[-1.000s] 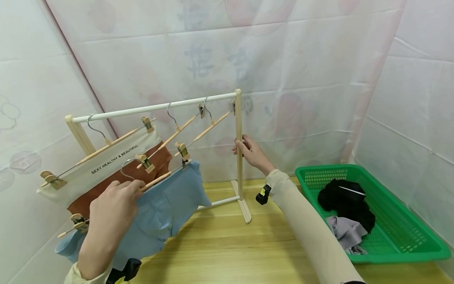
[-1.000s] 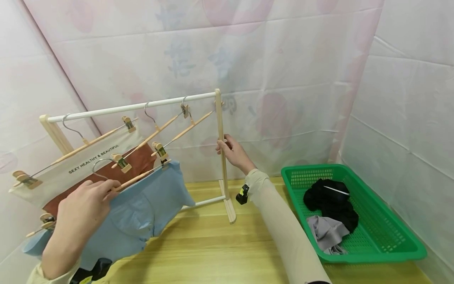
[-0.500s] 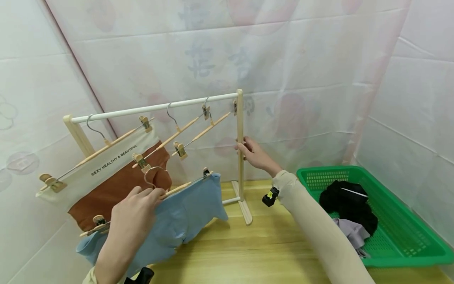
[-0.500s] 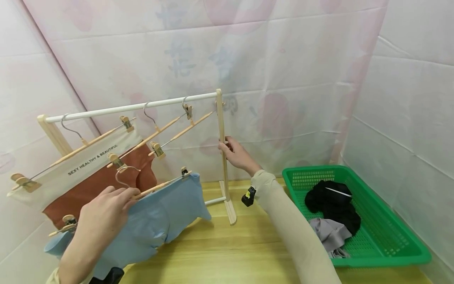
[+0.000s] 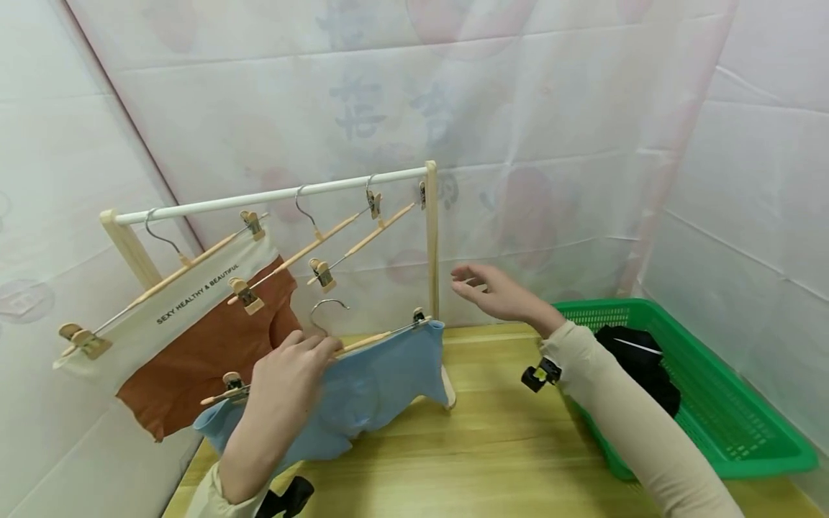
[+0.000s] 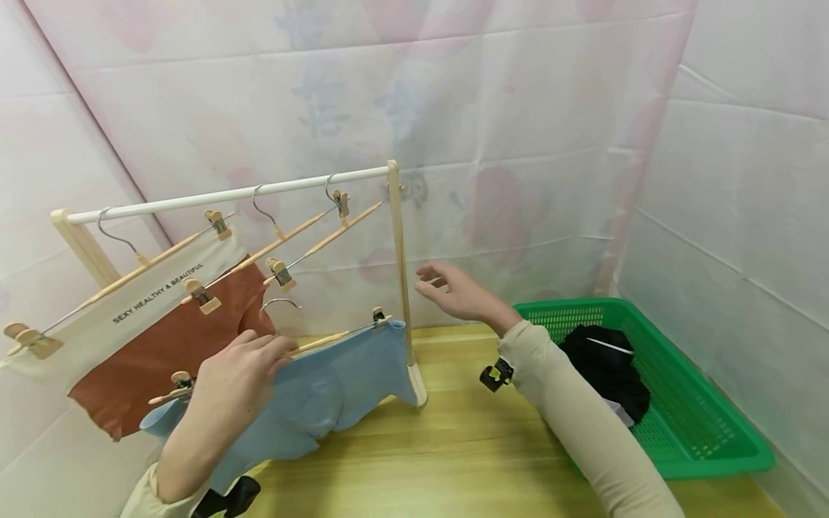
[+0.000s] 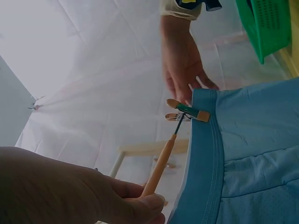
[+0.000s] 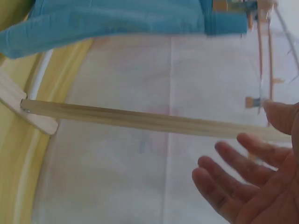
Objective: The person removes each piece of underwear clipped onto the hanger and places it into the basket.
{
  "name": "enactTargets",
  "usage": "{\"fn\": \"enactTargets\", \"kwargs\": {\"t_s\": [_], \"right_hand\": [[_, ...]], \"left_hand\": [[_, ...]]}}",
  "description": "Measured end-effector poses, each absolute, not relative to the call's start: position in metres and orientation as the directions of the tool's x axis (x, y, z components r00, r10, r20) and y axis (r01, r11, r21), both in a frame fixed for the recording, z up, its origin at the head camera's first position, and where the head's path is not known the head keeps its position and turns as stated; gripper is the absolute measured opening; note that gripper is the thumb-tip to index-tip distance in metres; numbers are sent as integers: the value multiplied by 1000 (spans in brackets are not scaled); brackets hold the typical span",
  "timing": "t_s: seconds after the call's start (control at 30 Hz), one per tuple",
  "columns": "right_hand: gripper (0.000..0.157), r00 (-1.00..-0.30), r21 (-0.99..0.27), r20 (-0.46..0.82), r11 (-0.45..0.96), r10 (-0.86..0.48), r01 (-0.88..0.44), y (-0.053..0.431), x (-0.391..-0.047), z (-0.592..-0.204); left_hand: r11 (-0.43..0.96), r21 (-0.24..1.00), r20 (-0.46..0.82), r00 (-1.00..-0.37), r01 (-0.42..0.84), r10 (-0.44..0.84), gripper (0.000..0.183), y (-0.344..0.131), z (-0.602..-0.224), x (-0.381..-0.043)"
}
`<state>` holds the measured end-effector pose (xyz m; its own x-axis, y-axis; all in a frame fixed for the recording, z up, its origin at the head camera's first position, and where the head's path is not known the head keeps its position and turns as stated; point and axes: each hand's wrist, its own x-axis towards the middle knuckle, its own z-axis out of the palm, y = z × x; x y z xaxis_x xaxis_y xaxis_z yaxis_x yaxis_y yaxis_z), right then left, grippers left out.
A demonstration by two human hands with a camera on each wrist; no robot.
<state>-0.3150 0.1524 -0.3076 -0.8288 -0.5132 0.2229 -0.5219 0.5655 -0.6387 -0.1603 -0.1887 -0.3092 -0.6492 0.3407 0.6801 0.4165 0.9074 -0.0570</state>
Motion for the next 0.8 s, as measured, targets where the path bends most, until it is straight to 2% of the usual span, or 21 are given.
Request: {"fn": "enactTargets", "kwargs": {"t_s": [0.23,0.43,0.6,0.8], "right_hand": [[38,-763,-575,265,538,-590,-616,162,-275,-298],[41,-730,-531,276,534,-625,-658,167,-251,-295],[49,-731,-523,257,545,-632,-655,170,-241,-302],[35,-770,-585,231,547,-595,-598,175,-238,-311]], "left_hand": [[883,-47,642,-663,467,385,28,-167,-312,-173],[854,-58,641,-637,516,428,24,-152,-315,-180],[841,-63,635,-628,537,449,24,-141,-315,-184],[833,-56,621,-634,550,460,24,-132,-316,-186]]}}
